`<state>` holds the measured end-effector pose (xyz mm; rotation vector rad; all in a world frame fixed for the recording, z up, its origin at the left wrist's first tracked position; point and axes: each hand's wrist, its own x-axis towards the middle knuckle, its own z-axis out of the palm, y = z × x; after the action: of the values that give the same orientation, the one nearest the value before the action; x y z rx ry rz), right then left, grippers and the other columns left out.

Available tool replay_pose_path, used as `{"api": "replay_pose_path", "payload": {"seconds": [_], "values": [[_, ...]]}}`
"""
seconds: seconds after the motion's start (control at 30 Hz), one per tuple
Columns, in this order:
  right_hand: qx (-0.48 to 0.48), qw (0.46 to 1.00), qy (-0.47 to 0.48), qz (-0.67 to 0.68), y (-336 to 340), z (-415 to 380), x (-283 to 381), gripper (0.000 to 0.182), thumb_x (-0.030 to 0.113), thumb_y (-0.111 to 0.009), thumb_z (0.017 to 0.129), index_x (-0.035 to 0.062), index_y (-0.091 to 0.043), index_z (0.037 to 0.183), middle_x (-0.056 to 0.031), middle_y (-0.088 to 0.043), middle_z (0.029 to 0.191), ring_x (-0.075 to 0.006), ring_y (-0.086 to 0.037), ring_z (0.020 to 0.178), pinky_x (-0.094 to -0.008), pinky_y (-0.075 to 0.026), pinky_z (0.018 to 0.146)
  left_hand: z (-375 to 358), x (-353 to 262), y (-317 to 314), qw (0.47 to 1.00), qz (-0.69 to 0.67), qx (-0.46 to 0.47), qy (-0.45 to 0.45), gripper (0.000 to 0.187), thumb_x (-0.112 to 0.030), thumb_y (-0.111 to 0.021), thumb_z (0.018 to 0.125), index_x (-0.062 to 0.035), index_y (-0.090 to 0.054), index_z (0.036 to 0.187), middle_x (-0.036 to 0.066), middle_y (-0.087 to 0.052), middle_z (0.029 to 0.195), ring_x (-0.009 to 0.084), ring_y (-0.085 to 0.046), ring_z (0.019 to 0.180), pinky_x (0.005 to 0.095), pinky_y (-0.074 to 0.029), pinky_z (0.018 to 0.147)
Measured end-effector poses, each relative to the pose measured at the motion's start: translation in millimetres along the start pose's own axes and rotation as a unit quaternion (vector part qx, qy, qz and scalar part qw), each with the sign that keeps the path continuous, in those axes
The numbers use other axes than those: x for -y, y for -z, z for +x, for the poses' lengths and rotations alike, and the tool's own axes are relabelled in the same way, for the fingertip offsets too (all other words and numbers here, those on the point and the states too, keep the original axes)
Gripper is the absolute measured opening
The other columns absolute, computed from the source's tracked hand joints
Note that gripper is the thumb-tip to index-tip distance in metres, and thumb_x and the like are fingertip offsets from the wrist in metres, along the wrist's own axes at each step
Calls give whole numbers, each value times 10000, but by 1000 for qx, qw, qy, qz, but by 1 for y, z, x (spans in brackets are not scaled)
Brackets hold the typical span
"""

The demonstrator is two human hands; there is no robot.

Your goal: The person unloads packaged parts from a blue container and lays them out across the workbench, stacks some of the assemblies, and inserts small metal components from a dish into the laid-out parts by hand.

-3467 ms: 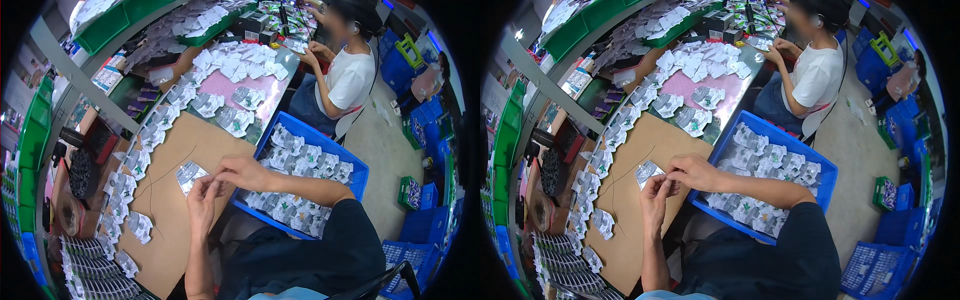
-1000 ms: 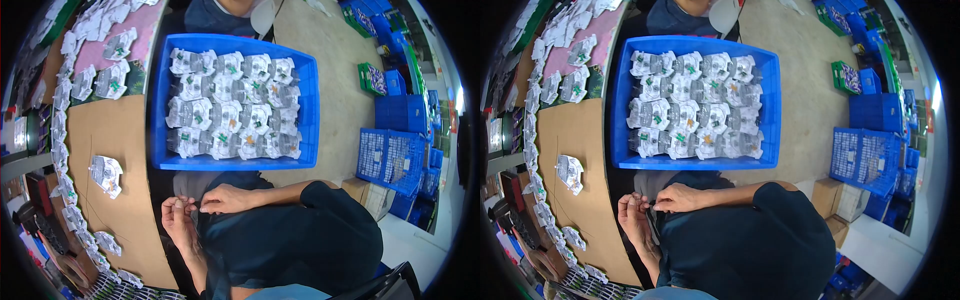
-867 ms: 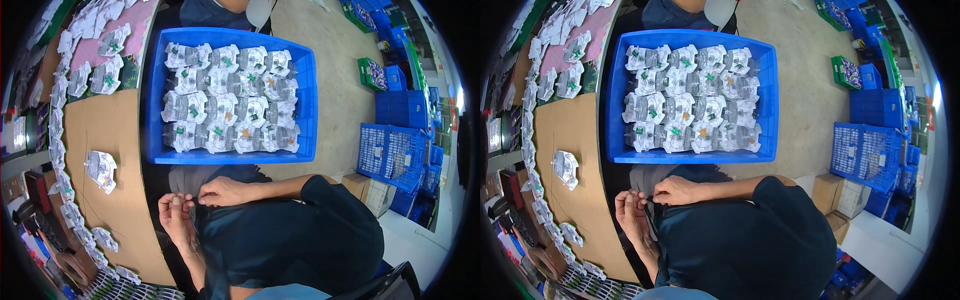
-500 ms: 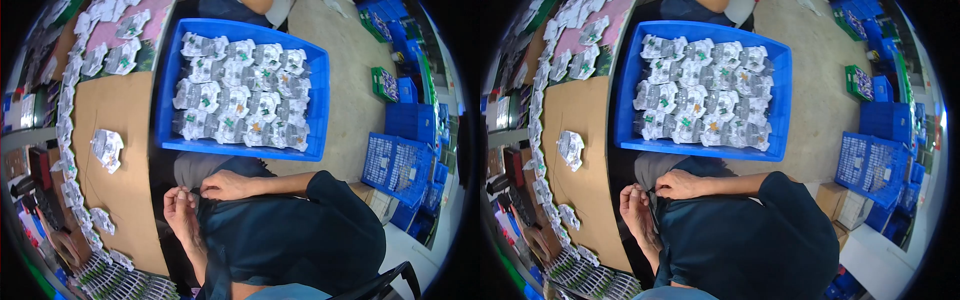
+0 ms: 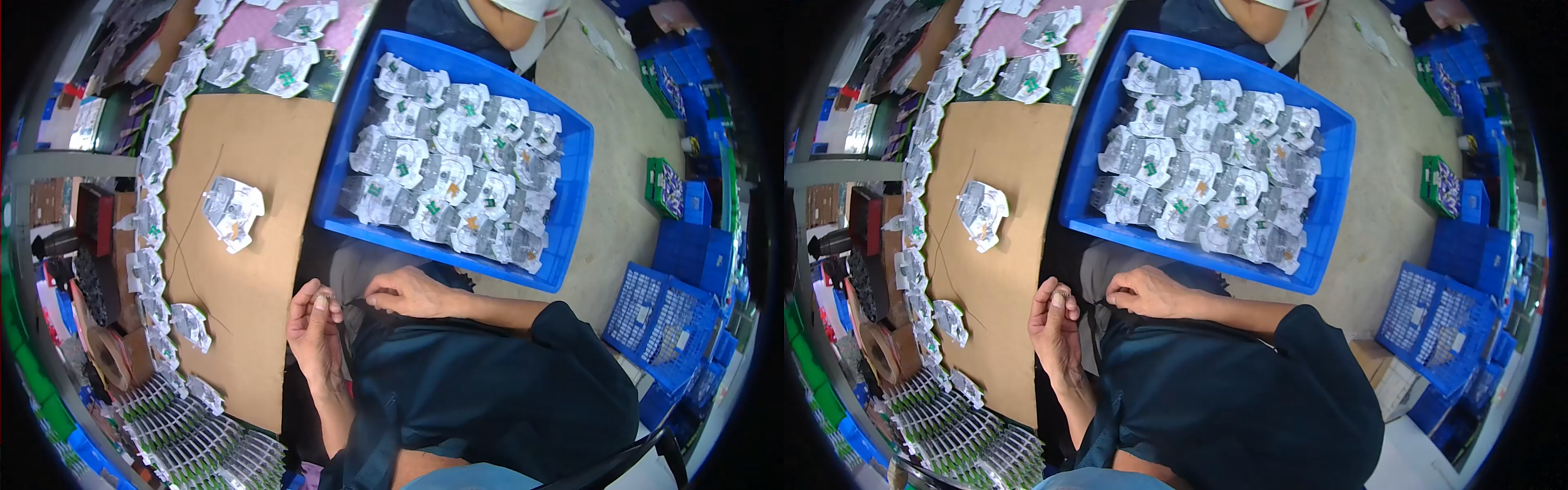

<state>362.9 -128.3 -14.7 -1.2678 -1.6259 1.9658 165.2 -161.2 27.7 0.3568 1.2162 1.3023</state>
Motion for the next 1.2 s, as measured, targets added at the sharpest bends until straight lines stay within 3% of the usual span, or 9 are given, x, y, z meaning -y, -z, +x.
{"api": "replay_pose_path", "payload": {"seconds": [0.13, 0.23, 0.27, 0.37, 0.5, 0.67, 1.0, 1.1, 1.2], "values": [[-22, 999, 1, 47, 5, 20, 12, 236, 191, -630, 965, 0, -676, 1096, -88, -715, 885, -142, -668, 707, -298, -535, 657, 12, -14, 13, 1000, -17, 3, -16, 225, -28, -609, 964, 18, -622, 1184, 121, -667, 1018, 141, -632, 815, 246, -515, 695], [-124, 989, 83, -2, 14, 43, 35, 214, 157, -633, 967, 2, -672, 1109, -69, -698, 870, -103, -647, 719, -256, -516, 623, 23, -27, 20, 998, -47, -11, -42, 194, -58, -616, 970, 5, -608, 1153, 128, -671, 1007, 147, -635, 808, 256, -518, 660], [-169, 978, 118, -24, 16, 54, 48, 199, 162, -638, 952, 12, -667, 1080, -141, -697, 876, -211, -691, 774, -333, -533, 682, 25, -30, 24, 997, -39, -35, -65, 195, -67, -616, 972, 0, -605, 1155, 124, -672, 998, 143, -631, 801, 253, -516, 649], [-309, 903, 283, -100, 9, 100, 69, 257, 193, -672, 906, 22, -657, 1097, -173, -679, 984, -358, -672, 884, -413, -541, 726, 42, -29, 48, 995, -4, -40, -90, 182, -131, -608, 993, -24, -602, 1141, 106, -677, 964, 121, -610, 758, 231, -498, 598], [-304, 899, 233, -211, -4, 151, 95, 417, 269, -620, 929, 12, -526, 1244, -197, -623, 1083, -398, -613, 1024, -469, -513, 827, 58, -40, 54, 994, 39, -40, -90, 216, -201, -564, 1027, -9, -597, 1120, 58, -653, 966, 88, -573, 756, 187, -459, 599], [-339, 876, 265, -217, -16, 179, 95, 243, 89, -598, 832, -35, -531, 1030, -210, -596, 904, -380, -630, 814, -477, -502, 687, 69, -43, 72, 994, 52, -19, -98, 209, -159, -545, 1033, 8, -588, 1150, 76, -657, 979, 98, -586, 768, 189, -478, 601], [-275, 922, 236, -132, 19, 149, 85, 219, 41, -573, 861, -1, -594, 1075, -211, -623, 973, -405, -623, 945, -476, -510, 802, 66, -42, 67, 993, 58, -36, -100, 241, -120, -556, 1021, 24, -579, 1214, 99, -652, 986, 116, -601, 781, 190, -508, 632], [-374, 865, 324, -87, 39, 117, 71, 276, 23, -530, 898, 27, -590, 1168, -208, -632, 991, -357, -673, 879, -425, -545, 758, 66, -42, 66, 993, 58, -38, -100, 216, -104, -547, 1023, 35, -571, 1188, 126, -659, 971, 132, -612, 766, 213, -517, 623], [-305, 929, 207, 31, 78, 72, 55, 329, 0, -477, 926, 45, -549, 1244, -171, -645, 986, -208, -702, 720, -337, -558, 606, 64, -43, 64, 993, 50, -39, -96, 199, -101, -549, 1021, 29, -578, 1168, 122, -659, 968, 131, -613, 755, 212, -515, 612]]}}
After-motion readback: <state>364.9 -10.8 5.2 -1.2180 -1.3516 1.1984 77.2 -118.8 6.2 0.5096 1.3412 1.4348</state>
